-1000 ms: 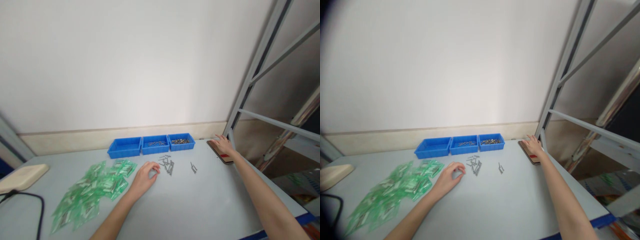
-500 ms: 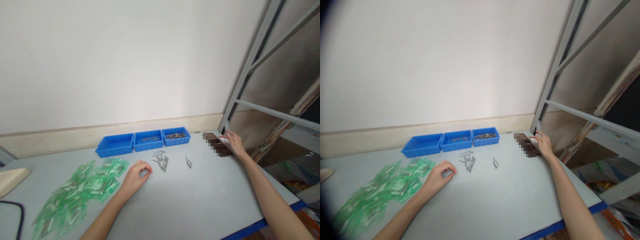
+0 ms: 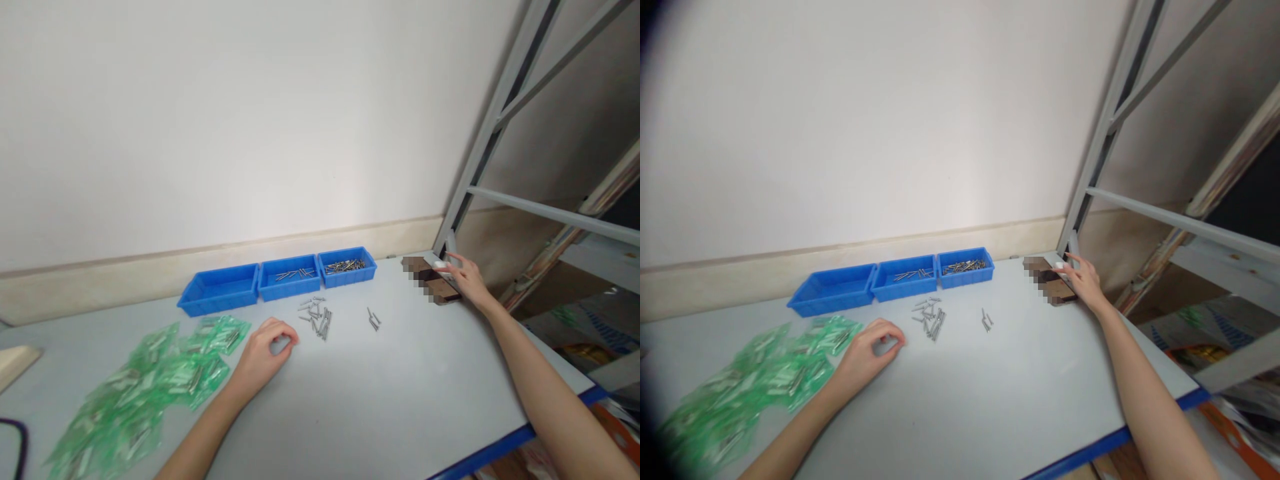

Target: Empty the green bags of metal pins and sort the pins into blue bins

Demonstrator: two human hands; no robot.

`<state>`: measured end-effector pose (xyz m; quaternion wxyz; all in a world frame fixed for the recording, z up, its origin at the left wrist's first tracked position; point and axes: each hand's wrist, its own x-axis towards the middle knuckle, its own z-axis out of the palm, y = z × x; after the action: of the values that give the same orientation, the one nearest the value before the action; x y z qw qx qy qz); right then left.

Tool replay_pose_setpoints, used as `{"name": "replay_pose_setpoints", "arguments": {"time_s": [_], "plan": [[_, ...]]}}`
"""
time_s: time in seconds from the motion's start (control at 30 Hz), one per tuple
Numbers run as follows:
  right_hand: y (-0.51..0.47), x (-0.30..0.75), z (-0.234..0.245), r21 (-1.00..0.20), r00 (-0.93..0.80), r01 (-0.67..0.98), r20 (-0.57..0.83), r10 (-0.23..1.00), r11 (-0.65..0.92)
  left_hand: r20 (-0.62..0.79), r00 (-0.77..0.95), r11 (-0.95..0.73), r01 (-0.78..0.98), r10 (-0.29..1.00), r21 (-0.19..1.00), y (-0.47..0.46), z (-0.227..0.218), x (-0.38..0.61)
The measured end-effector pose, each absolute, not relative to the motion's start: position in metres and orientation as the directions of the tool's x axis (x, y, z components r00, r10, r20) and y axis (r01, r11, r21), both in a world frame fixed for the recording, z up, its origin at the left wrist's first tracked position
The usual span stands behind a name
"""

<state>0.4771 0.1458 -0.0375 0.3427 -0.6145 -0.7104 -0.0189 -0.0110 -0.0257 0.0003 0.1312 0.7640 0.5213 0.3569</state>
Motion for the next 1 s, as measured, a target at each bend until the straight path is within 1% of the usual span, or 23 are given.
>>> {"name": "replay_pose_setpoints", "arguments": {"time_s": [0.27,0.43,0.73,0.83,1.0], "plan": [[0.1477,0.4711,-0.0406,-0.371,-0.051,0.896,0.456,0.888,0.242,0.401,0.196,-0.412,0.706,0.895,0.576,-0.0269,0.0028,-0.0103],[0.1484,0.4696,-0.0428,-0.342,-0.050,0.912,0.457,0.888,0.227,0.408,0.205,-0.425,0.701,0.890,0.573,-0.0268,0.0036,-0.0095],[0.1451,0.4692,-0.0444,-0.355,-0.004,0.913,0.482,0.876,0.200,0.416,0.209,-0.430,0.709,0.885,0.559,-0.0271,0.0046,-0.0085],[0.1447,0.4699,-0.0453,-0.354,-0.008,0.914,0.479,0.878,0.201,0.408,0.215,-0.429,0.710,0.887,0.558,-0.0272,0.0043,-0.0084],[0.1449,0.4712,-0.0463,-0.318,-0.028,0.927,0.464,0.886,0.196,0.378,0.213,-0.407,0.715,0.901,0.568,-0.0274,0.0032,-0.0089]]}}
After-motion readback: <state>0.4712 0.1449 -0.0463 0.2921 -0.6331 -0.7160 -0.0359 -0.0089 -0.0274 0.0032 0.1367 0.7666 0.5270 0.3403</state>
